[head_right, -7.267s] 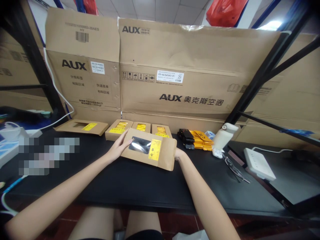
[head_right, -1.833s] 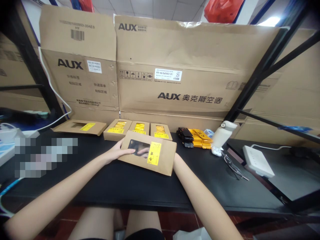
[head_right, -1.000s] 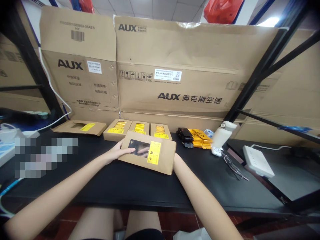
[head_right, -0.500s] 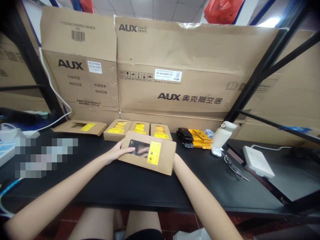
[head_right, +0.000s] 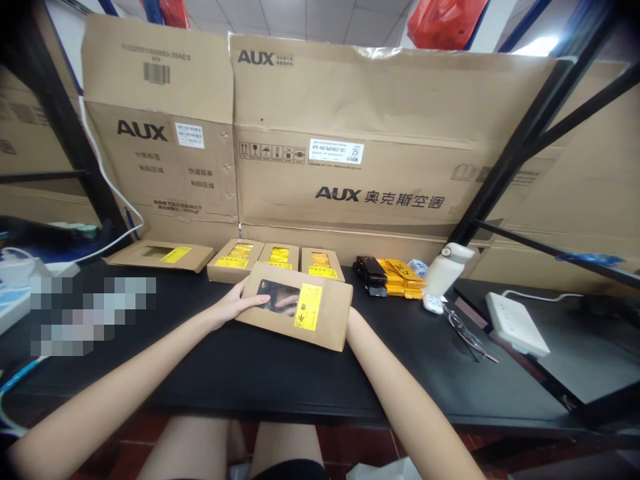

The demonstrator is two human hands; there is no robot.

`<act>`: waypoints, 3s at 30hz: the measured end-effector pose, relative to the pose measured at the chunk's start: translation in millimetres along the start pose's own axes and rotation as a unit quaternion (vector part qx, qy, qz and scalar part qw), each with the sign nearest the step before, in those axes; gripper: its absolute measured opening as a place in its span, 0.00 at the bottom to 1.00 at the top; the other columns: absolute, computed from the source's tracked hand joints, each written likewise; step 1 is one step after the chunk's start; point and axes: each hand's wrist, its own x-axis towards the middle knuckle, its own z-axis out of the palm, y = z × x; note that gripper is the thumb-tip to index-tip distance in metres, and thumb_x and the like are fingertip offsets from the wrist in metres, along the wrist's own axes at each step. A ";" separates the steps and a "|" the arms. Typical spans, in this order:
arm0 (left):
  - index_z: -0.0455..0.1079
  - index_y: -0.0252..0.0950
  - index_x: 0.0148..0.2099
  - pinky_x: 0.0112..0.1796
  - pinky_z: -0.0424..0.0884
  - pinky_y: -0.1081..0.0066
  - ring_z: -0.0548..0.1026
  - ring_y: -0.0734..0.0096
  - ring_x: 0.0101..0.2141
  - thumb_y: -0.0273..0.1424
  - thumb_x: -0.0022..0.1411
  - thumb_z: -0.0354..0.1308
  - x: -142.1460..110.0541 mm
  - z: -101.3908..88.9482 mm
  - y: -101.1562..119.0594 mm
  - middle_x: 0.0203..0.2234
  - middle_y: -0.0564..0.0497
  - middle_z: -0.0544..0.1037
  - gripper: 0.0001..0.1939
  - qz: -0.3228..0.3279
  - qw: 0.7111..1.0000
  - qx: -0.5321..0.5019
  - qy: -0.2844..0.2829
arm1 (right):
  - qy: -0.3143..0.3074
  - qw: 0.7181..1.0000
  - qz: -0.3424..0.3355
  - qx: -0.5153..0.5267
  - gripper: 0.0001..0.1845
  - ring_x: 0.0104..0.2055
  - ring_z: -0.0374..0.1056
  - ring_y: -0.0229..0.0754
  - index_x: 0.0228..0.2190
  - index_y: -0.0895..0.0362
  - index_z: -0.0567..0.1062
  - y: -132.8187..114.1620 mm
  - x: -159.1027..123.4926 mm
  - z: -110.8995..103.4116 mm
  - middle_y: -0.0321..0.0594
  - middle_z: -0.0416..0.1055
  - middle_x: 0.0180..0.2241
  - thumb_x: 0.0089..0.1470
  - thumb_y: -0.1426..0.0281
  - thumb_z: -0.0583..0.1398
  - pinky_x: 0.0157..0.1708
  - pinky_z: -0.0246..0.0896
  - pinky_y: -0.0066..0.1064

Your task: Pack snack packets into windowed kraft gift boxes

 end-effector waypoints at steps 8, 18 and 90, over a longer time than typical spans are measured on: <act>0.63 0.37 0.54 0.53 0.65 0.61 0.71 0.57 0.52 0.40 0.48 0.67 -0.7 0.5 1.1 0.51 0.45 0.74 0.32 -0.001 1.000 0.006 0.001 | -0.020 0.998 0.017 0.056 0.24 0.57 0.60 0.42 0.49 0.65 0.68 -0.8 0.6 0.5 0.53 0.65 0.51 0.63 0.65 0.42 0.51 0.58 0.36; 0.63 0.37 0.54 0.53 0.65 0.61 0.71 0.57 0.52 0.40 0.47 0.67 -1.5 0.6 2.6 0.51 0.45 0.74 0.33 -0.006 1.000 0.011 0.002 | -0.029 0.996 0.028 0.084 0.24 0.57 0.60 0.41 0.50 0.65 0.66 -2.0 2.1 1.2 0.52 0.65 0.52 0.64 0.65 0.41 0.52 0.58 0.35; 0.63 0.37 0.54 0.53 0.65 0.59 0.71 0.55 0.52 0.40 0.47 0.67 -0.9 1.4 2.6 0.51 0.44 0.74 0.32 0.001 1.000 -0.002 0.002 | 0.010 0.995 0.018 0.099 0.25 0.53 0.63 0.39 0.46 0.66 0.69 -3.7 1.1 6.4 0.51 0.68 0.48 0.63 0.69 0.38 0.49 0.59 0.33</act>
